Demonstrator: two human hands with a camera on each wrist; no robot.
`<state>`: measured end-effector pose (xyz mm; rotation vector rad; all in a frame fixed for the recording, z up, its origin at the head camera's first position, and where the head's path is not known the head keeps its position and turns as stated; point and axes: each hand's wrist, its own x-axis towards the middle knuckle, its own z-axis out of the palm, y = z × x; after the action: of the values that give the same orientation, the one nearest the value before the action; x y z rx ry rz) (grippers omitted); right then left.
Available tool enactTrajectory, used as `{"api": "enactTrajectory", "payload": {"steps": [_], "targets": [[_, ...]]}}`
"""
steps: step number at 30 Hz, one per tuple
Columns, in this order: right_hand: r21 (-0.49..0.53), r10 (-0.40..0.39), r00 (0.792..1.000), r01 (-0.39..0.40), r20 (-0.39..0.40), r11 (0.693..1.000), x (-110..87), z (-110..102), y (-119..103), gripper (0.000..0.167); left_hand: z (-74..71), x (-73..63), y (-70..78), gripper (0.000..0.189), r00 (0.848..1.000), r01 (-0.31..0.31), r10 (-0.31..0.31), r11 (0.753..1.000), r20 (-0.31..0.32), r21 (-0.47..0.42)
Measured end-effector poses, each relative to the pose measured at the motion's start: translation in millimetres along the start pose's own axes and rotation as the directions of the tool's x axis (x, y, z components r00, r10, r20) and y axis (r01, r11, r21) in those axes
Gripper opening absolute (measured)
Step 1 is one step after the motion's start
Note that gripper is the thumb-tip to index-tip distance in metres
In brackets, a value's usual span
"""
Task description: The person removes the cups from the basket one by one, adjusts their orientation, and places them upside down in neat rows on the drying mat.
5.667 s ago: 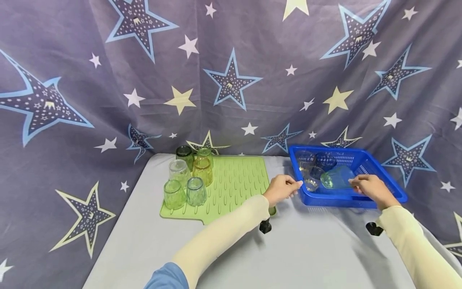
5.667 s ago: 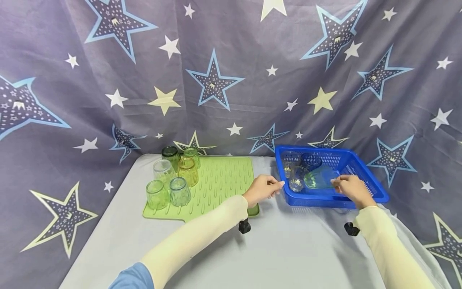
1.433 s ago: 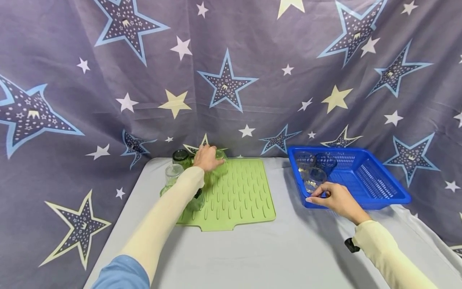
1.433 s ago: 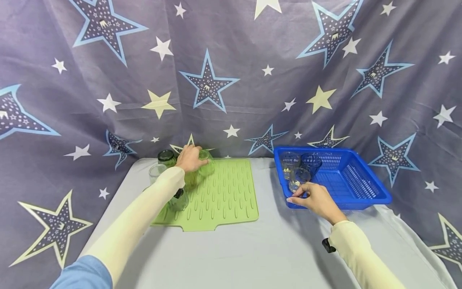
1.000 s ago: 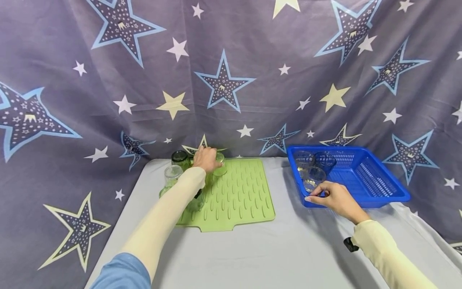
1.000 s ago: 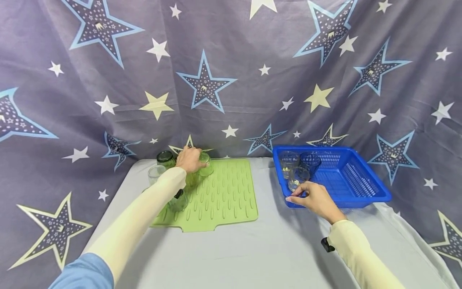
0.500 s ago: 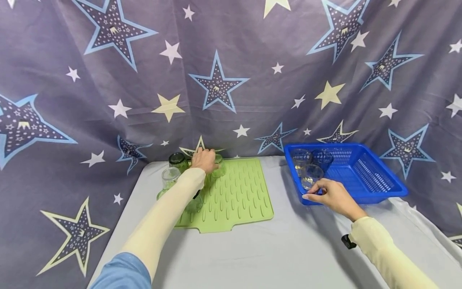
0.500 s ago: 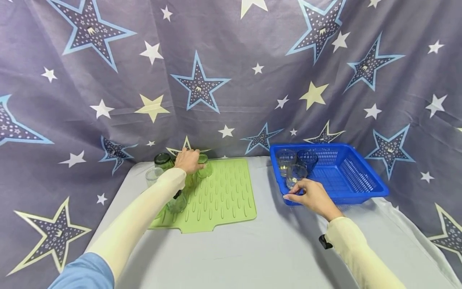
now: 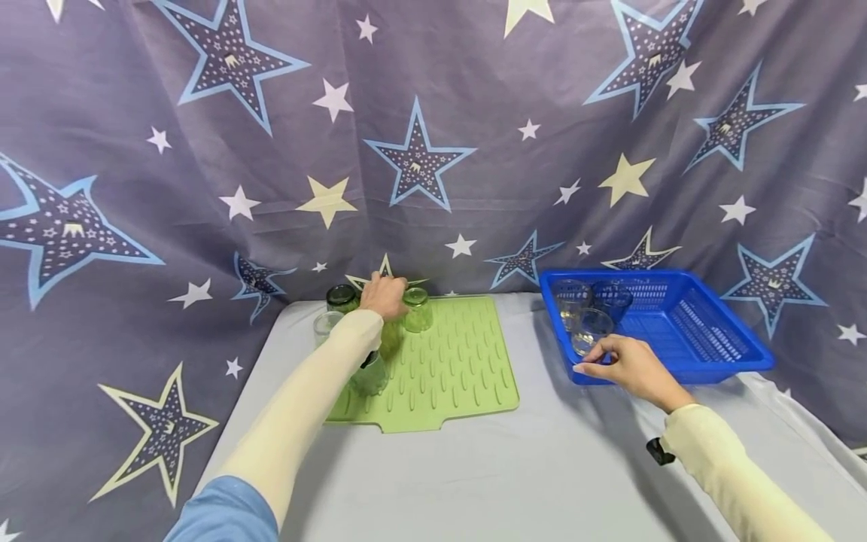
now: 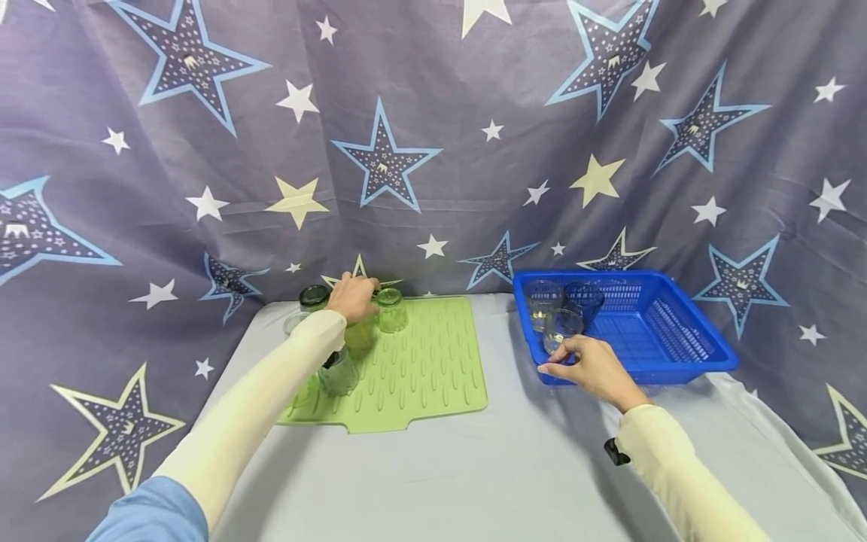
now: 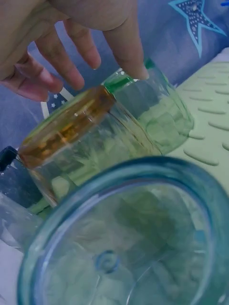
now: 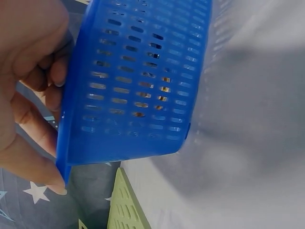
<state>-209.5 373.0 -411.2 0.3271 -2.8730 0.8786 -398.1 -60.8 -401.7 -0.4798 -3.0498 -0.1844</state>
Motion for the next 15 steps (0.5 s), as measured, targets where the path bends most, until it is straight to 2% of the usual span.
{"api": "enactTrajectory", "payload": {"steps": [5, 8, 12, 15], "targets": [[-0.011, 0.028, 0.998, -0.027, 0.061, 1.000, 1.7, -4, -2, 0.028, -6.4, -7.3, 4.4, 0.044, 1.000, -0.012, 0.012, 0.999, 0.012, -0.031], [-0.022, 0.039, 0.996, -0.037, 0.084, 0.999, 3.4, -6, -5, 0.031, -8.8, -10.6, 8.8, 0.045, 1.000, -0.023, 0.023, 0.999, -0.003, -0.033], [-0.025, 0.045, 0.995, -0.043, 0.084, 0.999, 5.3, -9, -9, 0.033, -9.2, -14.0, 18.5, 0.042, 0.996, -0.081, 0.080, 0.996, -0.040, -0.032], [-0.023, 0.042, 0.997, -0.040, 0.071, 0.999, 6.2, -10, -12, 0.032, -8.2, -19.7, 31.7, 0.041, 0.990, -0.133, 0.130, 0.990, -0.059, -0.044]]}}
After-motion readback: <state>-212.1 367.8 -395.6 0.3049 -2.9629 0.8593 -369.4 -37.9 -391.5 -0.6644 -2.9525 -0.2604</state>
